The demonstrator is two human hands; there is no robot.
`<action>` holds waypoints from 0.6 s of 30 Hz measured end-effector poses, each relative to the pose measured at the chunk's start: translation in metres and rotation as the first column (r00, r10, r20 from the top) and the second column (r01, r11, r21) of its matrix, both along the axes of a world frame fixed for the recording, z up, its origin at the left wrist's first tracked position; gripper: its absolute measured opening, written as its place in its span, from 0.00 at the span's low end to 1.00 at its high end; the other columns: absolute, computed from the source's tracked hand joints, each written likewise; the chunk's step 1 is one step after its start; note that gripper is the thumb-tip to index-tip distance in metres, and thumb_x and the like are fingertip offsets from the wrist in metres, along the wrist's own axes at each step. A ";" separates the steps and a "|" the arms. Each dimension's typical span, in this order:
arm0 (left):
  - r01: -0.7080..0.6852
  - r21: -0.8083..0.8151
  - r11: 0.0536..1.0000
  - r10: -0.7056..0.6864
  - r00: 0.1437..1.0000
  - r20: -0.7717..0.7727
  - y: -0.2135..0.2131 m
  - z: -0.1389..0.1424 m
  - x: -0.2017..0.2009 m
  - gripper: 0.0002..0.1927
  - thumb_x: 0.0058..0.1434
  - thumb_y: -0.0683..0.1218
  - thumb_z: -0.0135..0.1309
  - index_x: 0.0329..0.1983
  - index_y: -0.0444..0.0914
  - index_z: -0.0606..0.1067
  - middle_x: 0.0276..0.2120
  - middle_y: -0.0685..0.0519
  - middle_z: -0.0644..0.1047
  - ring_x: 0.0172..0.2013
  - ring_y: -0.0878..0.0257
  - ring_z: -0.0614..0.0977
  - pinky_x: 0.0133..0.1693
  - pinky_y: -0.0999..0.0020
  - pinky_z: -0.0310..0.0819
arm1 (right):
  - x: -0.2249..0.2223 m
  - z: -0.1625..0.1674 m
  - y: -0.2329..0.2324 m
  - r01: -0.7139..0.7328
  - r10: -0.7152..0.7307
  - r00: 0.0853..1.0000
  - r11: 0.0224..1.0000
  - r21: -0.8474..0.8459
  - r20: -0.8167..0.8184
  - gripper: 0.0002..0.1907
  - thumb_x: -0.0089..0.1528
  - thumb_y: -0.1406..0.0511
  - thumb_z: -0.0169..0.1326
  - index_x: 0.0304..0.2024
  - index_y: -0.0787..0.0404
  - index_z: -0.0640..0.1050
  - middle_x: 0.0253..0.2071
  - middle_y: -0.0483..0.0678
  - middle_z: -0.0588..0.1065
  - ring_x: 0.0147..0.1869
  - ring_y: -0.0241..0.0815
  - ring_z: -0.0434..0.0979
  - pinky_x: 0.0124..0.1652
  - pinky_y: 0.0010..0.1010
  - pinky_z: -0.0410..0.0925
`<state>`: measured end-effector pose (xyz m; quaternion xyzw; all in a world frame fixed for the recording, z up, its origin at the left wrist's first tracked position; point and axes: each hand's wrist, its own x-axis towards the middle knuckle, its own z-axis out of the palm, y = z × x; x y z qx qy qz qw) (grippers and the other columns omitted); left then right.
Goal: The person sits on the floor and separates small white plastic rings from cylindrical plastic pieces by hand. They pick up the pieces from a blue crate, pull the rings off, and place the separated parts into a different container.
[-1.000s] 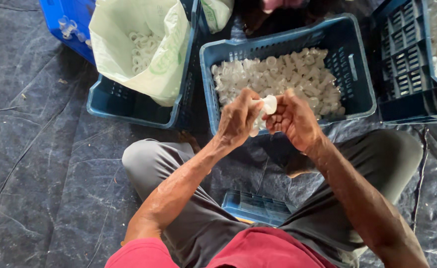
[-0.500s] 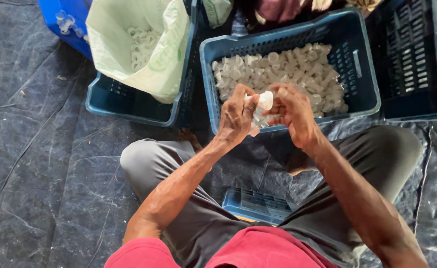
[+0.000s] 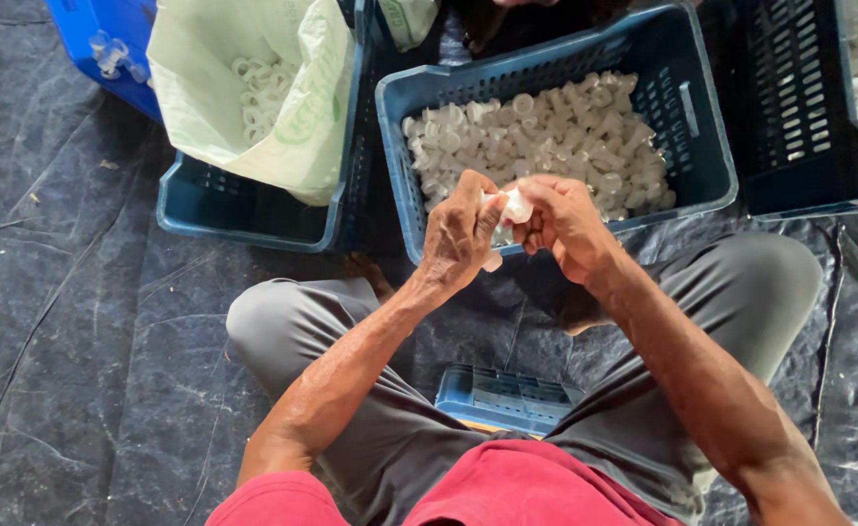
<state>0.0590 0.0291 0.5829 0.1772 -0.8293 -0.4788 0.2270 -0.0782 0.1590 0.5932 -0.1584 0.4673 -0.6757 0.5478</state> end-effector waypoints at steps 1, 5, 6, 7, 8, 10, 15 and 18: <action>0.000 -0.024 1.000 0.000 1.000 -0.023 0.000 0.000 0.001 0.21 0.75 0.60 0.46 0.46 0.37 0.69 0.27 0.46 0.76 0.30 0.51 0.83 0.32 0.59 0.74 | 0.000 0.000 0.001 0.040 -0.037 0.998 0.998 0.054 -0.052 0.19 0.68 0.61 0.55 0.59 0.65 0.73 0.47 0.52 0.76 0.43 0.43 0.77 0.37 0.33 0.70; -0.016 -0.016 1.000 0.016 1.000 0.020 -0.002 0.001 0.003 0.21 0.74 0.61 0.45 0.46 0.37 0.70 0.25 0.47 0.76 0.28 0.54 0.82 0.31 0.59 0.74 | -0.004 -0.007 0.003 0.181 -0.236 0.955 0.943 0.279 0.178 0.17 0.62 0.63 0.44 0.52 0.61 0.74 0.40 0.51 0.79 0.37 0.41 0.81 0.34 0.32 0.74; -0.002 -0.013 1.000 0.003 0.999 0.036 -0.002 0.001 0.004 0.21 0.73 0.61 0.45 0.46 0.37 0.70 0.24 0.47 0.76 0.28 0.54 0.82 0.30 0.60 0.74 | -0.004 -0.010 0.001 0.118 -0.165 0.975 0.953 0.280 0.151 0.20 0.65 0.56 0.44 0.51 0.62 0.75 0.39 0.52 0.80 0.35 0.42 0.81 0.31 0.32 0.73; 0.016 -0.009 1.000 -0.015 0.999 0.051 -0.002 0.002 0.004 0.22 0.73 0.61 0.45 0.46 0.37 0.69 0.24 0.48 0.75 0.27 0.55 0.82 0.30 0.61 0.74 | -0.003 -0.011 0.000 0.059 -0.097 0.987 0.958 0.281 0.124 0.27 0.68 0.48 0.44 0.49 0.64 0.77 0.37 0.53 0.80 0.33 0.44 0.81 0.28 0.33 0.72; 0.023 -0.029 0.999 -0.022 0.999 0.048 -0.001 0.002 0.004 0.22 0.74 0.61 0.44 0.46 0.37 0.70 0.24 0.47 0.75 0.27 0.55 0.82 0.30 0.60 0.74 | -0.003 -0.012 0.000 0.019 -0.039 0.995 0.978 0.206 0.093 0.27 0.72 0.49 0.45 0.51 0.66 0.77 0.37 0.55 0.80 0.33 0.45 0.80 0.28 0.34 0.72; 0.033 -0.068 0.997 -0.031 0.999 0.037 -0.001 0.003 0.004 0.22 0.74 0.61 0.44 0.46 0.37 0.70 0.24 0.47 0.75 0.27 0.54 0.82 0.30 0.60 0.73 | 0.000 -0.012 0.000 -0.076 0.075 0.997 0.995 0.058 0.013 0.27 0.80 0.50 0.49 0.53 0.71 0.78 0.38 0.59 0.80 0.33 0.47 0.80 0.29 0.35 0.73; -0.021 -0.043 0.999 0.021 1.000 0.020 -0.005 0.003 0.005 0.20 0.74 0.60 0.45 0.45 0.38 0.70 0.25 0.48 0.76 0.28 0.55 0.82 0.31 0.60 0.73 | 0.001 -0.003 0.004 0.174 -0.218 0.959 0.957 0.232 0.181 0.16 0.63 0.67 0.44 0.52 0.61 0.73 0.42 0.50 0.78 0.40 0.39 0.81 0.36 0.32 0.75; -0.006 -0.064 0.998 0.008 1.000 0.023 -0.005 0.002 0.006 0.20 0.74 0.60 0.46 0.45 0.38 0.70 0.24 0.47 0.75 0.28 0.53 0.82 0.31 0.60 0.73 | -0.001 -0.006 0.001 0.056 -0.072 0.978 0.995 0.086 0.197 0.22 0.68 0.52 0.45 0.49 0.64 0.77 0.38 0.52 0.81 0.35 0.39 0.82 0.31 0.30 0.75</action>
